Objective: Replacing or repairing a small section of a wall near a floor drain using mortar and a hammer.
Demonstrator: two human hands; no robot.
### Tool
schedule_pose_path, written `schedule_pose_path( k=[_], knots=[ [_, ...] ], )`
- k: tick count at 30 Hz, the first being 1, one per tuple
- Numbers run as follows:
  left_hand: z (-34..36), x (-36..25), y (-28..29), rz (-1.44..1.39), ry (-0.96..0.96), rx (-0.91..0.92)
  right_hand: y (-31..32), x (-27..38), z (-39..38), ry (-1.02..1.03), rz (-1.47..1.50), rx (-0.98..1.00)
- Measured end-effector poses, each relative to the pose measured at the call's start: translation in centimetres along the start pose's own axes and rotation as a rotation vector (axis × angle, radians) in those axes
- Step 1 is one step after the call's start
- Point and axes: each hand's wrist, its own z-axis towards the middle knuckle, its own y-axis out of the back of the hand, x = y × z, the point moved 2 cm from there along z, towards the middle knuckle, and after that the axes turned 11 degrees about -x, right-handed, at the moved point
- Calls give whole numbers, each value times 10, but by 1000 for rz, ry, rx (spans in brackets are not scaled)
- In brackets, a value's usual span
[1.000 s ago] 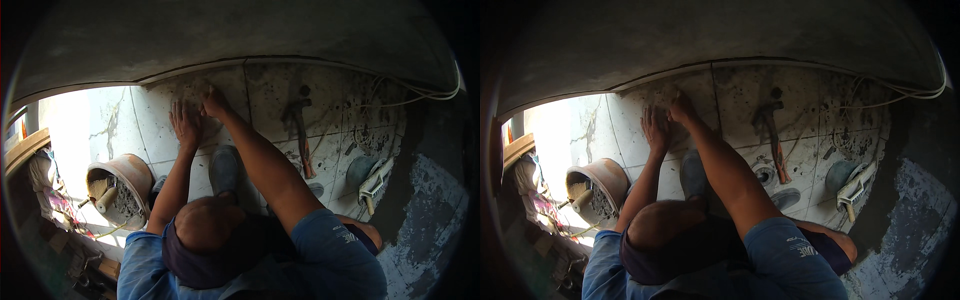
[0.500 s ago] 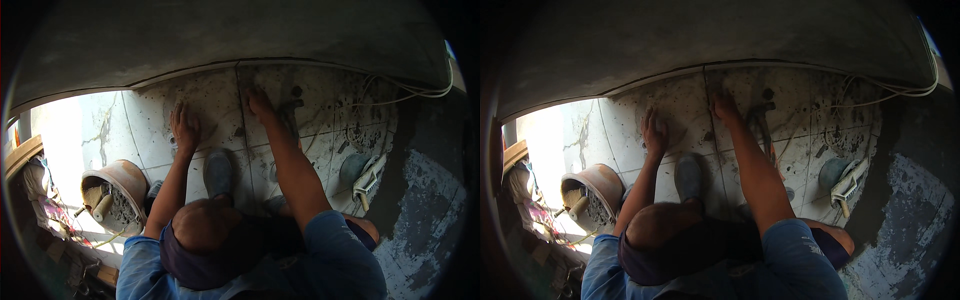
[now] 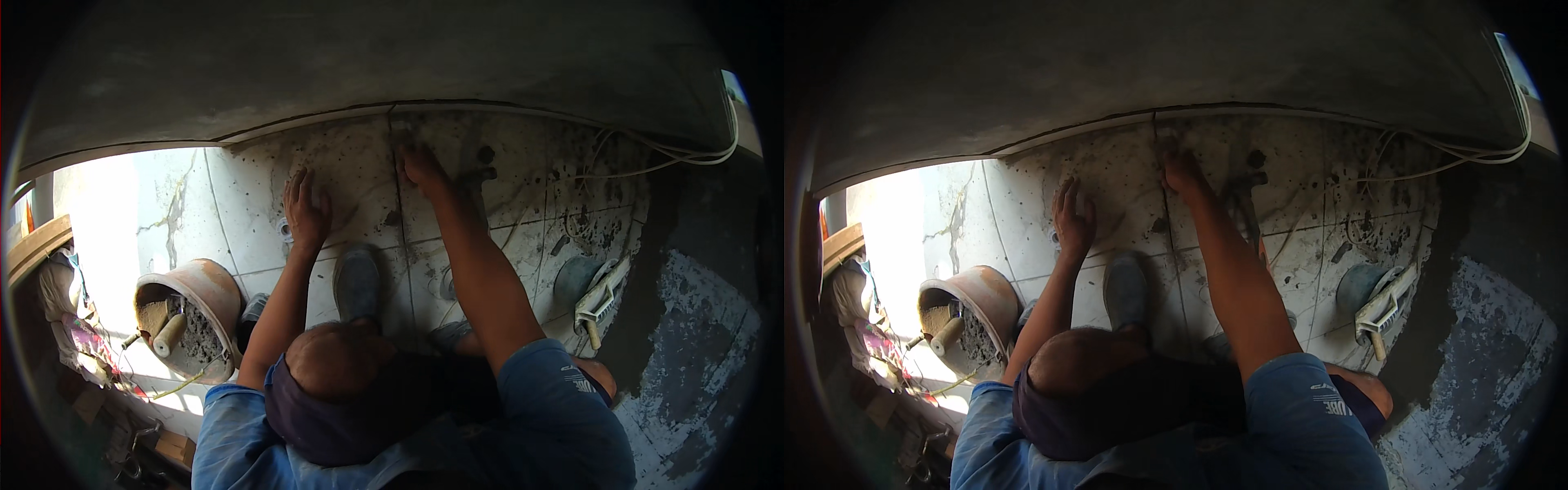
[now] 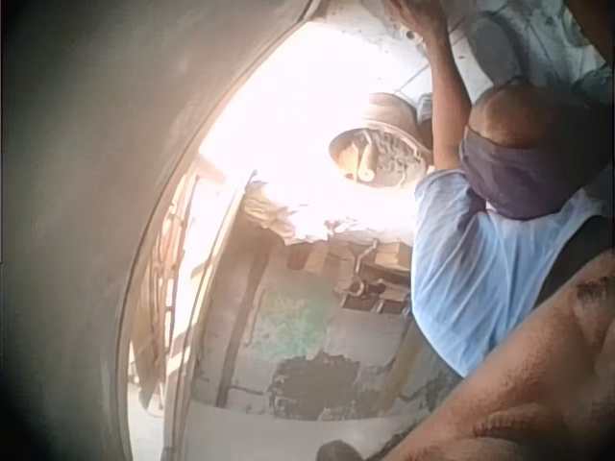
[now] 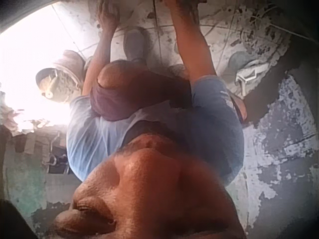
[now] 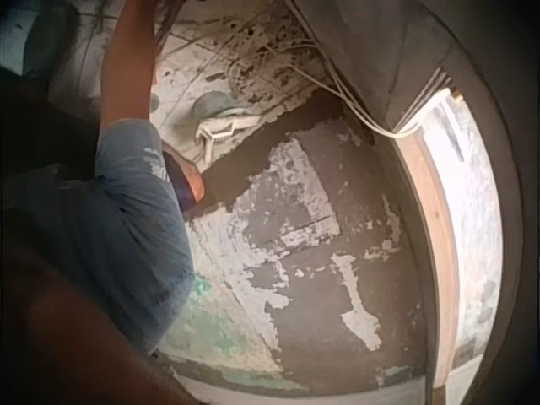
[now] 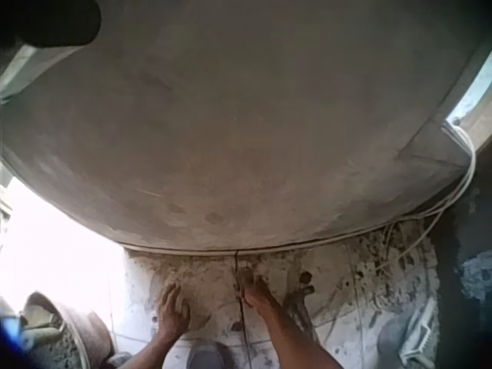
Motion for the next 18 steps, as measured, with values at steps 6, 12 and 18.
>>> schedule_pose_path(
  k=[6, 12, 18],
  knots=[
    [-4, -2, -2, 7, 47, 48, -4, -7, 1, 8, 108, -24],
    [1, -7, -6, -7, -16, 23, 10, -3, -25, -87, 104, -2],
    [-1, -17, -14, -56, -36, 89, 17, -22, -3, -24, 0, 43]
  ],
)
